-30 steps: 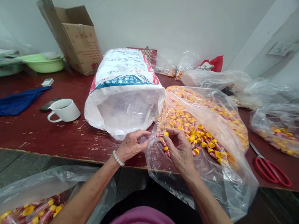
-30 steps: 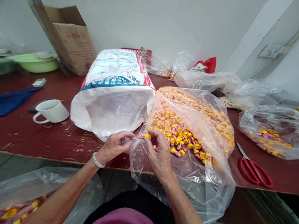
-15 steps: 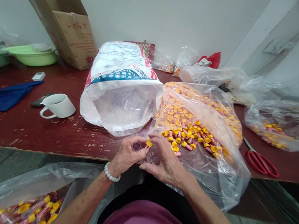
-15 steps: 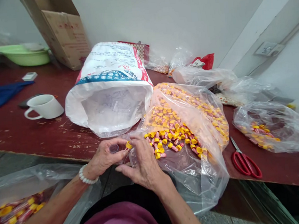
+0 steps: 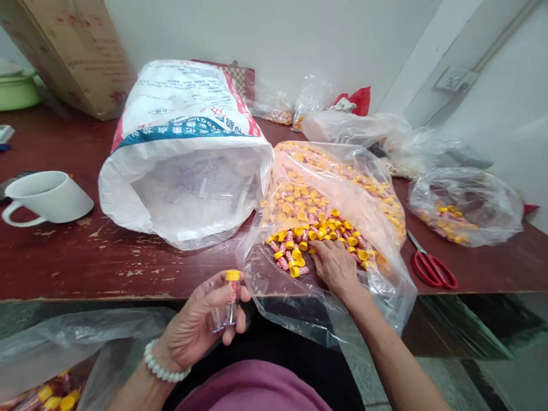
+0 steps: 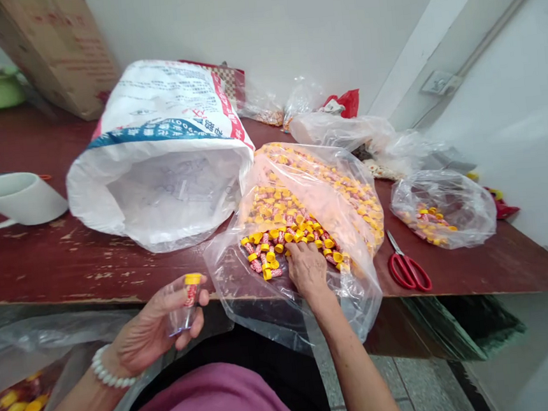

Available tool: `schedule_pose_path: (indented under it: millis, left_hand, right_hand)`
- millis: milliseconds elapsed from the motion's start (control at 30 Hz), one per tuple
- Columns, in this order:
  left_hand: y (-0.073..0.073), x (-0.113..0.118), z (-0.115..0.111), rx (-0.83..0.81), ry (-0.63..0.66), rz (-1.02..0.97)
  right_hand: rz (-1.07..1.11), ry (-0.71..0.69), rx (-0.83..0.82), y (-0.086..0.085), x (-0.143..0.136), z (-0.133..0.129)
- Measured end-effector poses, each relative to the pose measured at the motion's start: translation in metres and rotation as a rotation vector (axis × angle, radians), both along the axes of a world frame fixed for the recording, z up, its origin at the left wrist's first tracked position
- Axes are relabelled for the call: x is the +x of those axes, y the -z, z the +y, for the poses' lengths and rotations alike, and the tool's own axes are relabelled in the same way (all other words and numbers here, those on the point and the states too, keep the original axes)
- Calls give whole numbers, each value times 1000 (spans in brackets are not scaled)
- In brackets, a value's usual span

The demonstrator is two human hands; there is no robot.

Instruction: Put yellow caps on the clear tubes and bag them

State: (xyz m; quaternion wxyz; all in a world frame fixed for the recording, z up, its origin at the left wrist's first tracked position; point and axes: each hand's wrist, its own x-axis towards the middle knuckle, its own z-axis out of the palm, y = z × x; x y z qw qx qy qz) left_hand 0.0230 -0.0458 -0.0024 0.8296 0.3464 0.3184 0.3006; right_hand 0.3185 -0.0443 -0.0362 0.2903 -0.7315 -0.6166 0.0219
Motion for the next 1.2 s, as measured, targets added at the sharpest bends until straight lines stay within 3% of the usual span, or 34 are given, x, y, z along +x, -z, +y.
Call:
schedule_pose_path:
  millis: [100, 167, 267, 367, 500, 600, 700, 767, 867, 967, 1067, 1200]
  left_hand:
    - [-4, 11, -1, 173, 66, 146]
    - [-5, 21, 0, 304, 72, 266]
    - [-2, 36, 0, 502, 74, 400]
    - [2, 44, -4, 626, 106, 481]
    - [0, 47, -8, 663, 106, 482]
    - [-3, 47, -7, 640, 110, 447]
    - [-2, 46, -4, 598, 104, 433]
    - [0, 45, -3, 580, 92, 419]
    - [4, 46, -2, 569, 89, 388]
    - [4, 46, -3, 507, 72, 344]
    - [2, 44, -2, 420, 60, 324]
    - [2, 41, -1, 293, 83, 262]
  right_hand:
    - [51, 20, 34, -8, -10, -1]
    - [250, 1, 66, -23, -27, -6]
    - [749, -146, 115, -49, -63, -23]
    - [894, -295, 110, -61, -98, -39]
    - [656, -354, 80, -57, -116, -49]
    - [431, -453, 110, -56, -111, -53]
    - [306, -443, 156, -59, -105, -54]
    - [264, -443, 127, -59, -104, -55]
    - [207, -551, -1, -56, -105, -55]
    - [289, -587, -66, -54, -103, -55]
    - [374, -505, 8, -55, -100, -55]
    - [175, -532, 74, -49, -107, -53]
